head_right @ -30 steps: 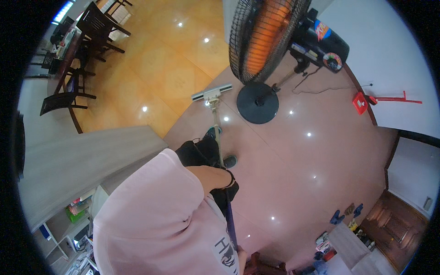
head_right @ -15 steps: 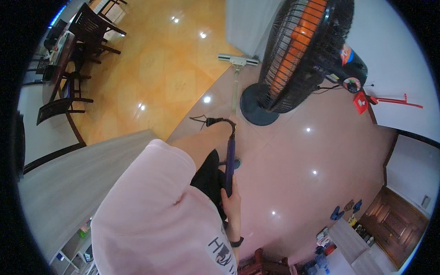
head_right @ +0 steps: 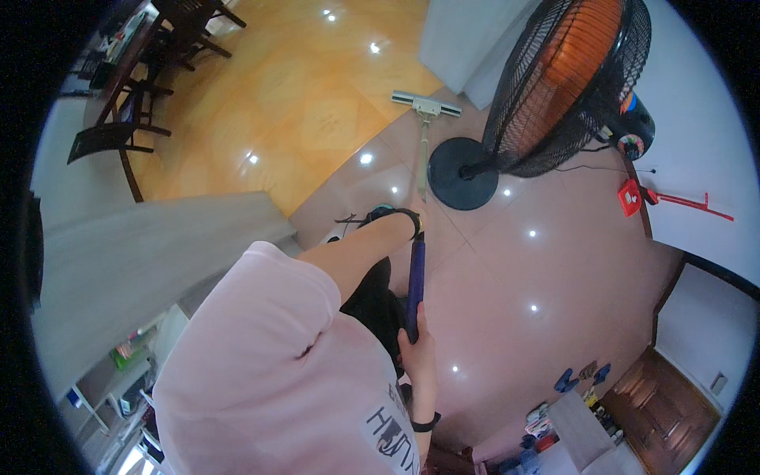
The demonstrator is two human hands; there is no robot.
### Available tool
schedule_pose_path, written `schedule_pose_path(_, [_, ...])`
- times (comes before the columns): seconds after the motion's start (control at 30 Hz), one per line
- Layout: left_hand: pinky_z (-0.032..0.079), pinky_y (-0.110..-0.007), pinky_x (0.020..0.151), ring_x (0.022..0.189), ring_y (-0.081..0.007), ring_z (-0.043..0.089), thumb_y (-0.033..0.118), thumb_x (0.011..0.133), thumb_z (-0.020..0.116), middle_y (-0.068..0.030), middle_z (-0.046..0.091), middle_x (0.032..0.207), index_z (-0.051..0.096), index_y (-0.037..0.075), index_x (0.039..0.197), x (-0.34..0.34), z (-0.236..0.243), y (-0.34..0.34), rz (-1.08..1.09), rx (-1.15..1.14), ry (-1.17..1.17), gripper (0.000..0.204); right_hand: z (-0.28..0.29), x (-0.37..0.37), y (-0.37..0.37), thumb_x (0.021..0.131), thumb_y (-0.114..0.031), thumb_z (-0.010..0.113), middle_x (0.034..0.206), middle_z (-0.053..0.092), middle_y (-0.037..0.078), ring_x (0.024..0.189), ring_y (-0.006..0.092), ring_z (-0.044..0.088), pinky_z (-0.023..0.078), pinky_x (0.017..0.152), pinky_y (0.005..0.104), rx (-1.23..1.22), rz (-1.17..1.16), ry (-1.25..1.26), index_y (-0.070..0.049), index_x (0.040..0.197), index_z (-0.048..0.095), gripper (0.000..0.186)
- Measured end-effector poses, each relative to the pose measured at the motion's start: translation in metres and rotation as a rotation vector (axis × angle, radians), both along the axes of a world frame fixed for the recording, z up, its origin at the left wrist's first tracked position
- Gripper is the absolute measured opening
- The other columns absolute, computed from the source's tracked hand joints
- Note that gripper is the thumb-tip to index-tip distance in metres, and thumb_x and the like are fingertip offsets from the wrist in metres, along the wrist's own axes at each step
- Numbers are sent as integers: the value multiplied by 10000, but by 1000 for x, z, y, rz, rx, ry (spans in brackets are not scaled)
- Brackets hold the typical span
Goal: The person mops a tiled floor in a living room using a flat mop. They move the mop back and forth across the floor, navigating around furniture including a dining table, chairs, a sofa, and a fan.
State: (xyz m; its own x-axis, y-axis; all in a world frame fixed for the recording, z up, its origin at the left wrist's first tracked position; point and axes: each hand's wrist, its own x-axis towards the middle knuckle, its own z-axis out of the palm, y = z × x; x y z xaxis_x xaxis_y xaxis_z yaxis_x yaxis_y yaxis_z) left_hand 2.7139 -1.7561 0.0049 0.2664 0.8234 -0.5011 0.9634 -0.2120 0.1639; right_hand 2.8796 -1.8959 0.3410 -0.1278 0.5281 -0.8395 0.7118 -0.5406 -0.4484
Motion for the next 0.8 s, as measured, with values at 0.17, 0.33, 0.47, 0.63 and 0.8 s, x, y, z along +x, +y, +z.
schedule_pose_path(0.17, [495,-400,839,993,-227,620,324,859,626,-75,683,1032,712,141,1039,77,-5,-54,-111,-87,30,271,-17,92,-65,875,-70,579,892,668,224,659,278,642,519,646,363,268,249,106,-122,1481,321,661])
schedule_pose_path(0.33, [494,-395,845,997,-223,619,338,865,625,-78,683,1043,708,139,1051,189,-3,-134,-283,-218,28,285,4,189,-131,873,-71,592,898,657,276,687,324,663,522,674,403,174,324,34,-121,1464,353,639])
schedule_pose_path(0.47, [494,-391,849,1000,-221,618,349,870,624,-80,682,1052,706,137,1060,286,17,-208,-534,-407,-8,296,24,270,-194,872,-79,597,871,648,292,779,394,672,516,685,415,194,311,29,-110,1441,390,606])
schedule_pose_path(0.63, [493,-386,854,1004,-217,617,363,876,623,-83,681,1063,703,135,1071,382,37,-289,-861,-668,-37,311,85,365,-260,834,-79,648,937,664,246,849,308,681,519,757,364,112,321,-77,-118,1412,441,615])
schedule_pose_path(0.8, [500,-398,825,967,-239,631,353,845,639,-90,693,1036,714,132,1030,424,61,-328,-943,-837,-203,298,177,377,-271,775,-102,701,1164,614,242,1044,386,596,468,921,403,12,175,-133,-59,1315,542,564])
